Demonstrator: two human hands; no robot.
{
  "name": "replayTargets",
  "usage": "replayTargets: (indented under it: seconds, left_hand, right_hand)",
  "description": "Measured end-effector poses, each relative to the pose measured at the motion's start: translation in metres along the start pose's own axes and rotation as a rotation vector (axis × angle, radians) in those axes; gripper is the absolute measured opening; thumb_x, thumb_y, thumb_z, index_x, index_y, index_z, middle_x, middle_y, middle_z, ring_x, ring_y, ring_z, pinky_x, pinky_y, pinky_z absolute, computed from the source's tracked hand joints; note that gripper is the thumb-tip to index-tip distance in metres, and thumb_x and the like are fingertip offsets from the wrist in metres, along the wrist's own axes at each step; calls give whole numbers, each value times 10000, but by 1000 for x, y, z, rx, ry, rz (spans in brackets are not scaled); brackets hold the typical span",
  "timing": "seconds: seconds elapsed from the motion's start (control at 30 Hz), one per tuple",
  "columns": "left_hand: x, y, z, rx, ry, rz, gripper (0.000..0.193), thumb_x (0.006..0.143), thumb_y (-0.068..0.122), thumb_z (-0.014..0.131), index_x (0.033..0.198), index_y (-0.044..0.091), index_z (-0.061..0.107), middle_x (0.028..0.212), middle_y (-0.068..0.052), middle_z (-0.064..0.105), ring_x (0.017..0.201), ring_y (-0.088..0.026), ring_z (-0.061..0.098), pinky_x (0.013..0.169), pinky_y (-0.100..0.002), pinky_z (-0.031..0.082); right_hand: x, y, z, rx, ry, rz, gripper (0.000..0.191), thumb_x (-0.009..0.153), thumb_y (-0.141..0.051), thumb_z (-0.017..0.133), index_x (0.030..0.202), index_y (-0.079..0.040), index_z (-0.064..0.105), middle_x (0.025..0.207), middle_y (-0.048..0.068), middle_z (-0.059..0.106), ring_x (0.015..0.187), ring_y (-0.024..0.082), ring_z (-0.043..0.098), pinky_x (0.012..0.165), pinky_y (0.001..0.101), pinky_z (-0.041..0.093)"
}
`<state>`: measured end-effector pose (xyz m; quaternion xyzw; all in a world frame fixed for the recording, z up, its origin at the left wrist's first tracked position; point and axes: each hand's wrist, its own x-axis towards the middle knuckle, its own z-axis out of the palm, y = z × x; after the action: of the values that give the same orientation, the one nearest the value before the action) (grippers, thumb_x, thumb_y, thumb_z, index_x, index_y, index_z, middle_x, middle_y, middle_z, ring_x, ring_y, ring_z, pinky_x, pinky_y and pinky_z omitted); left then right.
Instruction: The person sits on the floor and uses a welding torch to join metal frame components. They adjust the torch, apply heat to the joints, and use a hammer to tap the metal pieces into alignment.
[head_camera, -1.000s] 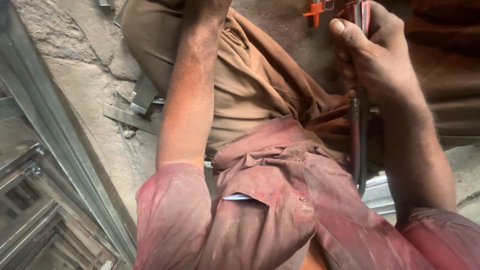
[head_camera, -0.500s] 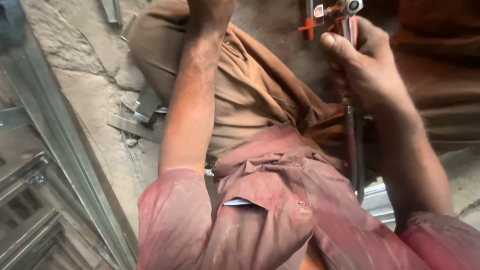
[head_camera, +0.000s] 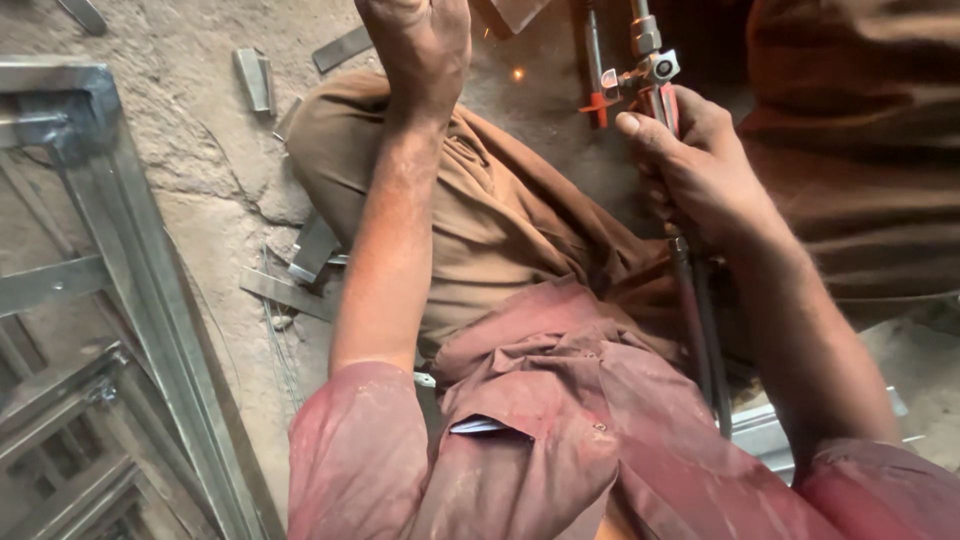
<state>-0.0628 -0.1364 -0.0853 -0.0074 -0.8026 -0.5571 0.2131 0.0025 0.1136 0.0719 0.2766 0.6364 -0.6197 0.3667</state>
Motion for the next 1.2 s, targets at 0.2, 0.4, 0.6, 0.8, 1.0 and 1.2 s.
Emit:
replayTargets:
  seconds: [0.2,0.4,0.6,0.8,1.0,1.2]
  left_hand:
    - [7,12,1,-70,31,-15,373,1051,106,673,775,49,429,656,-12,376,606,-106,352,587,-336,300]
    - [11,26,-3,-128,62,-43,205,1087,146,651,951,52,530,721,0,441,630,-90,389,591,-298,357]
    - [11,26,1,-139,94,-60,133,1084,140,660,1040,46,578,722,14,474,661,-91,420,621,-303,394]
    - [12,23,2,-137,64,-85,76,1093,126,648,1064,66,612,704,37,408,591,-65,365,551,-259,327]
    - [13,26,0,-180,43,-23,141,1103,140,604,1188,29,588,762,12,541,677,-88,467,621,-295,425]
    - [12,21,1,-106,49,-60,74,1115,130,619,1100,59,603,713,36,436,639,-65,399,553,-255,362]
  right_hand:
    - [-1,-4,2,-45,17,19,207,987,-291,670,1085,-132,581,624,-51,423,445,47,362,376,231,295]
    - [-5,-3,-6,143,-76,22,235,981,-289,681,1085,-120,554,655,-54,424,460,38,350,386,220,297]
    - [2,2,-10,98,-82,18,243,977,-303,678,1085,-119,561,652,-49,430,457,42,350,383,224,293]
    - [3,2,-9,45,-66,46,251,970,-319,678,1084,-123,570,637,-46,428,447,47,352,378,232,287]
    - [2,-1,-6,45,-64,47,250,977,-313,673,1082,-114,565,643,-48,433,448,46,357,379,232,296]
    - [2,-2,-7,23,-58,56,264,967,-320,674,1116,-122,585,636,-49,427,437,49,359,372,236,288]
